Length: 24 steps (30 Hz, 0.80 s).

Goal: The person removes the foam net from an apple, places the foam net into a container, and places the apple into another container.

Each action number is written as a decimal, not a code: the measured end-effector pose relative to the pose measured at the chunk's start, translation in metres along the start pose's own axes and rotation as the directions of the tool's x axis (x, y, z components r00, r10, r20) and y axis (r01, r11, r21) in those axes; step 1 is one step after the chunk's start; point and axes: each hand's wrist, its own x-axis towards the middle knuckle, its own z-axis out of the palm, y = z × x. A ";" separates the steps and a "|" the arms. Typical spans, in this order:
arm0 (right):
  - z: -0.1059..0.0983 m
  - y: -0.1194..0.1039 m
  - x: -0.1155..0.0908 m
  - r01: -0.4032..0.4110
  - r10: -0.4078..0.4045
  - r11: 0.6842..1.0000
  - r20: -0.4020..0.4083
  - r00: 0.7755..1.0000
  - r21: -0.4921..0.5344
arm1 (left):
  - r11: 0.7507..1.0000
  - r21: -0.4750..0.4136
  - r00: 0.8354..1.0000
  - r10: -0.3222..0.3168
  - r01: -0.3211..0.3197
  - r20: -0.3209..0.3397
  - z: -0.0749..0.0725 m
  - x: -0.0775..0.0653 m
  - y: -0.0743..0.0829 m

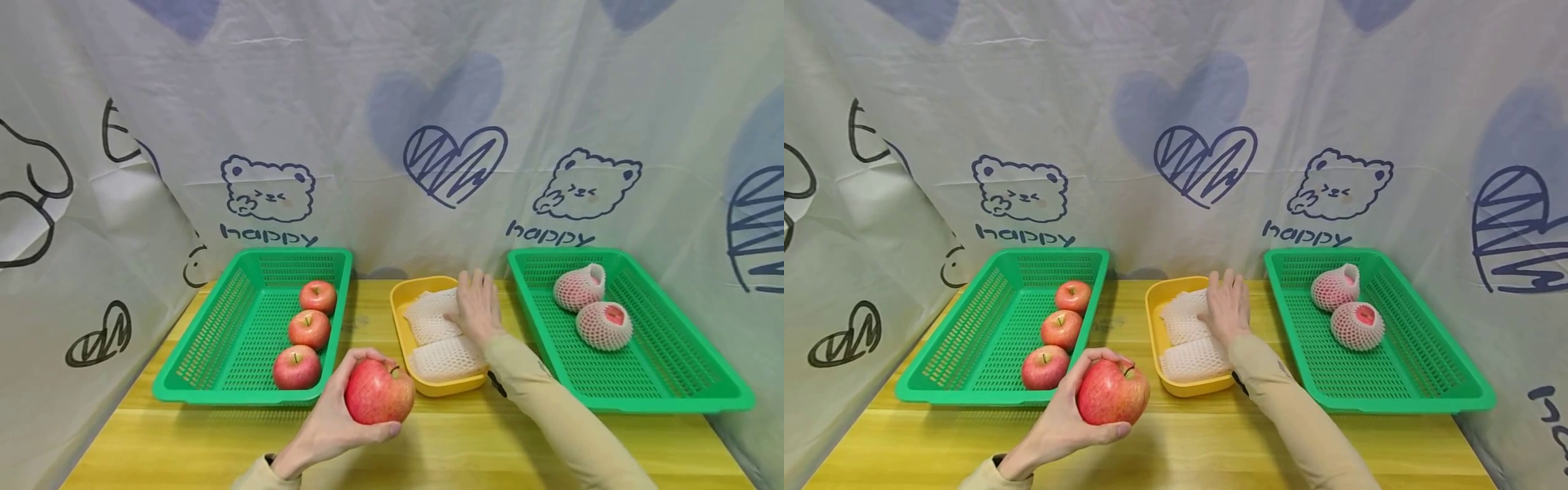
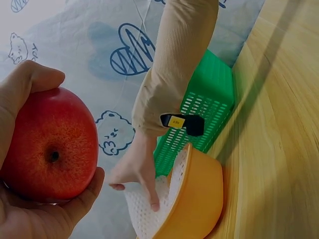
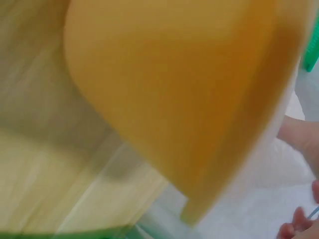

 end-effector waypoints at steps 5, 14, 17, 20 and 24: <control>-0.003 0.001 -0.002 0.170 -0.167 0.985 -0.074 0.983 0.029 | 1.000 0.009 1.000 0.001 -0.001 -0.004 0.000 0.000 0.000; -0.002 -0.001 -0.006 0.196 -0.194 0.980 0.074 0.978 -0.034 | 1.000 0.015 1.000 0.007 -0.007 -0.012 -0.002 -0.001 0.000; 0.000 0.000 -0.007 0.148 -0.122 0.985 0.234 0.964 -0.093 | 1.000 0.016 1.000 0.011 -0.011 -0.014 -0.002 -0.002 0.000; 0.001 0.000 -0.007 0.140 -0.089 0.983 0.347 0.933 -0.123 | 1.000 0.017 1.000 0.015 -0.015 -0.016 -0.003 -0.003 0.000; 0.001 -0.001 -0.009 0.160 -0.095 0.981 0.450 0.888 -0.111 | 1.000 0.013 1.000 0.021 -0.021 -0.019 -0.003 -0.003 0.000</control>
